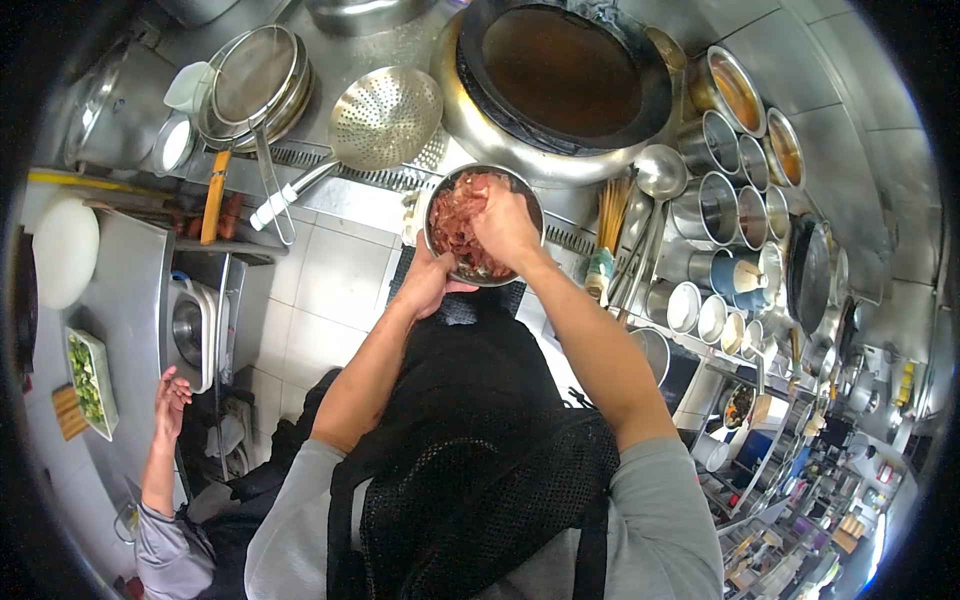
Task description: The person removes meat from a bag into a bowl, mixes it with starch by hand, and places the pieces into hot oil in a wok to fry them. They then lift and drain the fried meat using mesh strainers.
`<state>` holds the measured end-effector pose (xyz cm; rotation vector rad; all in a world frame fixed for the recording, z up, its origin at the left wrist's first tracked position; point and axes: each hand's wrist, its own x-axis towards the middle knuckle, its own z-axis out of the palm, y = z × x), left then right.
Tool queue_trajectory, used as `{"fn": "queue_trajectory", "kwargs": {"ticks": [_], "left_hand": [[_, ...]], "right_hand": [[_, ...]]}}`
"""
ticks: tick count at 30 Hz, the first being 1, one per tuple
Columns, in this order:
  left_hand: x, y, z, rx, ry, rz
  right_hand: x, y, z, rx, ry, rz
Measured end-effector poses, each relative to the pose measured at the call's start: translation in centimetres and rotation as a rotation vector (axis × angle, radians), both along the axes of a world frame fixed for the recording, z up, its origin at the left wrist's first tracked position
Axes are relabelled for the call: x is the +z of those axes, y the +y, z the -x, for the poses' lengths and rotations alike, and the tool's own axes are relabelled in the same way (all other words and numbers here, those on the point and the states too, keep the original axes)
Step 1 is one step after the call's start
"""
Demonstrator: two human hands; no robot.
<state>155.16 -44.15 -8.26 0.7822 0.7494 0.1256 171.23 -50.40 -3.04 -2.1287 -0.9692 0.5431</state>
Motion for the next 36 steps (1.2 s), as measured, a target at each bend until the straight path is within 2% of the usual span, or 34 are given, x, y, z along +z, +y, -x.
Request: {"fn": "queue_trajectory", "kwargs": {"ticks": [2, 4, 6, 10, 16, 20, 21, 24, 25, 29, 31, 32, 35, 36], "left_hand": [[0.0, 0.1, 0.2, -0.012, -0.003, 0.000], [0.0, 0.2, 0.2, -0.023, -0.006, 0.003], [-0.2, 0.4, 0.2, -0.047, -0.026, -0.011], [-0.7, 0.6, 0.1, -0.061, -0.035, -0.021], [-0.4, 0.5, 0.1, -0.060, -0.030, 0.000], [-0.2, 0.6, -0.1, -0.070, -0.039, -0.012], [-0.2, 0.7, -0.2, -0.077, -0.047, -0.013], [-0.2, 0.9, -0.3, -0.089, -0.056, 0.010], [-0.3, 1.1, -0.2, -0.090, -0.057, 0.011], [-0.6, 1.6, 0.1, -0.125, -0.094, 0.023], [-0.3, 1.8, 0.1, -0.139, -0.105, 0.027], [-0.1, 1.8, 0.1, -0.152, -0.093, 0.028], [-0.2, 1.8, 0.0, -0.161, -0.085, 0.027], [-0.3, 1.8, 0.1, -0.160, -0.087, 0.026]], "right_hand": [[-0.6, 0.0, 1.3, -0.027, -0.077, 0.150], [-2.2, -0.3, 1.7, -0.019, -0.098, 0.175], [-3.4, -0.6, 1.8, 0.010, -0.161, 0.358], [-5.0, -2.2, 0.9, 0.143, -0.250, 0.284], [-3.7, -3.4, -0.6, 0.095, -0.411, 0.154], [-3.7, -3.7, -0.1, 0.129, -0.499, 0.330], [-3.6, -3.4, 0.7, 0.149, -0.618, 0.258], [-2.4, -3.0, 2.1, 0.291, -0.660, 0.310], [-1.0, -2.7, 2.3, 0.326, -0.528, 0.445], [4.6, -2.0, 1.1, 0.428, -0.399, 0.617], [6.9, -1.9, 0.1, 0.533, -0.249, 0.555], [7.1, -2.0, -0.3, 0.533, -0.252, 0.557], [6.6, -2.4, -1.3, 0.537, -0.310, 0.259], [6.0, -2.2, -1.3, 0.539, -0.310, 0.259]]}}
